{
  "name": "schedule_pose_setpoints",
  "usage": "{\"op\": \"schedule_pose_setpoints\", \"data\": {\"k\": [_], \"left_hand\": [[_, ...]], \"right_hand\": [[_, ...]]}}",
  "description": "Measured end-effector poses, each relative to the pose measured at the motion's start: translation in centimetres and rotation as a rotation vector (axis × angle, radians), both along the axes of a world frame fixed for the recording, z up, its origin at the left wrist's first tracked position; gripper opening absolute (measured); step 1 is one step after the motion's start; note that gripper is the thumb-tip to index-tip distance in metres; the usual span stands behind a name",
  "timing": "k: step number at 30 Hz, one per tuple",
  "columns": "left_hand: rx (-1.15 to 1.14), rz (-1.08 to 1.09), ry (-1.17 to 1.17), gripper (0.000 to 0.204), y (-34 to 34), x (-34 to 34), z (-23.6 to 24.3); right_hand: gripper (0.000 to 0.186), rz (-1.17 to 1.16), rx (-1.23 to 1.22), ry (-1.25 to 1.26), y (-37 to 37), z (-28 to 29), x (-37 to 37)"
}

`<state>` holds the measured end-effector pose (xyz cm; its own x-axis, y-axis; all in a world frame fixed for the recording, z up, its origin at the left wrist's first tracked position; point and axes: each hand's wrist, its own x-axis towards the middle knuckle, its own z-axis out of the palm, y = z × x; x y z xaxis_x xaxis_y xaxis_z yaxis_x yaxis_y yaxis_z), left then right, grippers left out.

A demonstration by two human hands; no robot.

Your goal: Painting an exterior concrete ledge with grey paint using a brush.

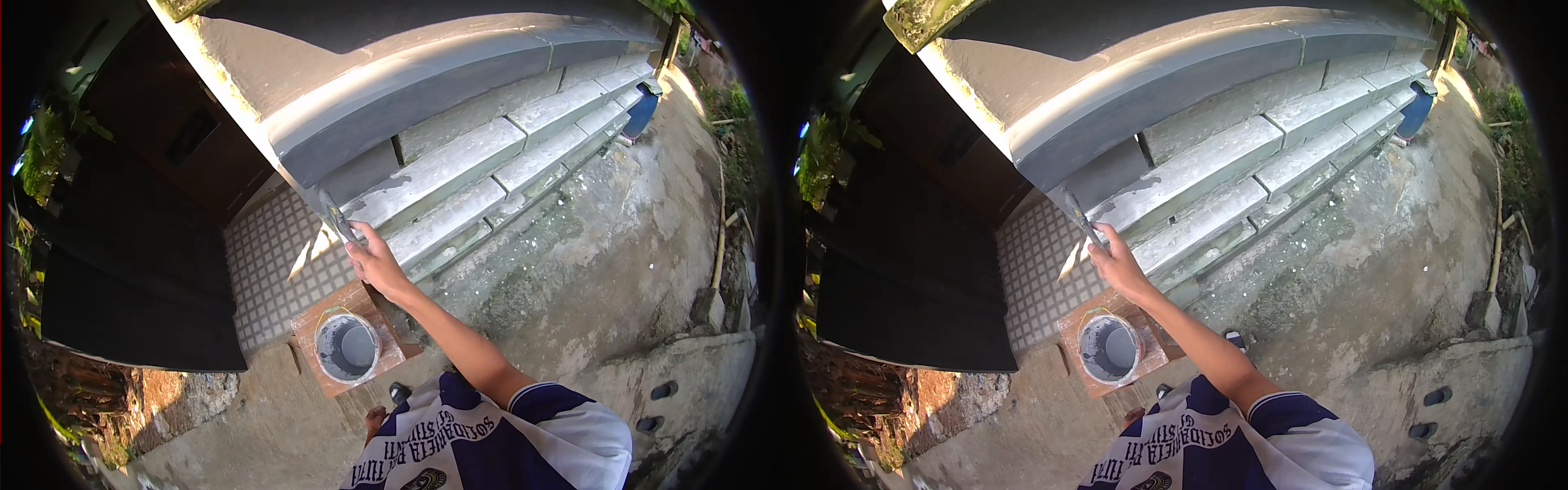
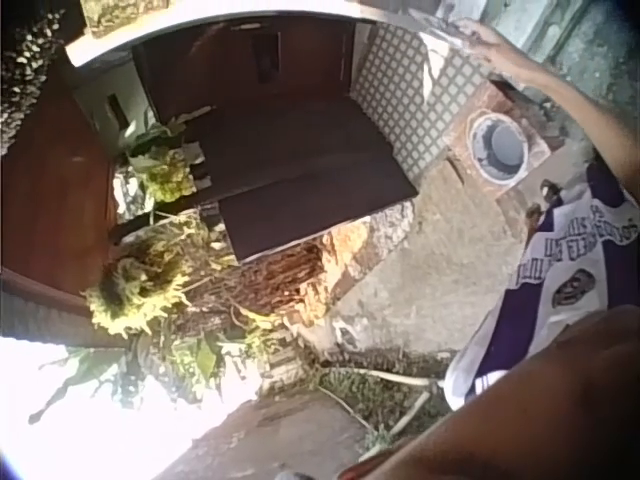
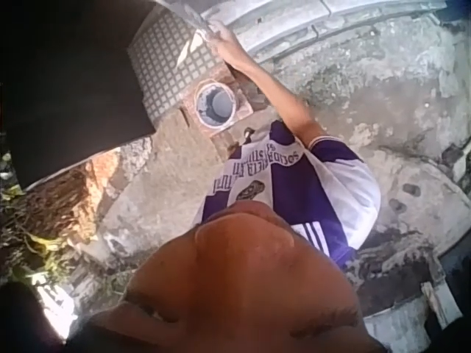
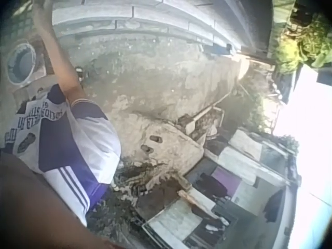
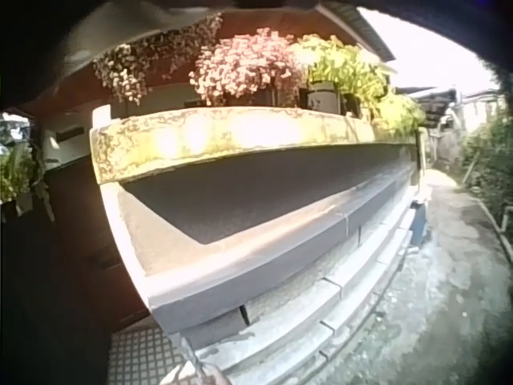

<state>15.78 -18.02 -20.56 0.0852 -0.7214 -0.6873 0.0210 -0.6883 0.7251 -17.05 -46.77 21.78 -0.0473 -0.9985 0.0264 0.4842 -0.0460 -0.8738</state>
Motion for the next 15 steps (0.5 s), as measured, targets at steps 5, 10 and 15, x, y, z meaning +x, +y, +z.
{"op": "schedule_pose_setpoints", "data": {"k": [5,10,15], "left_hand": [[0.021,0.034,-0.098,0.021,-1.4,-1.1,2.6],[-0.016,0.129,-0.026,0.022,-0.4,-0.7,1.7],[0.038,0.177,-0.088,0.022,1.6,-0.6,0.7]], "right_hand": [[0.04,-0.436,0.055,-0.103,-2.1,0.2,-4.5],[0.033,-0.172,0.201,-0.495,-3.7,1.2,-3.1],[0.022,0.074,0.041,-0.634,0.0,1.7,-3.6]]}}
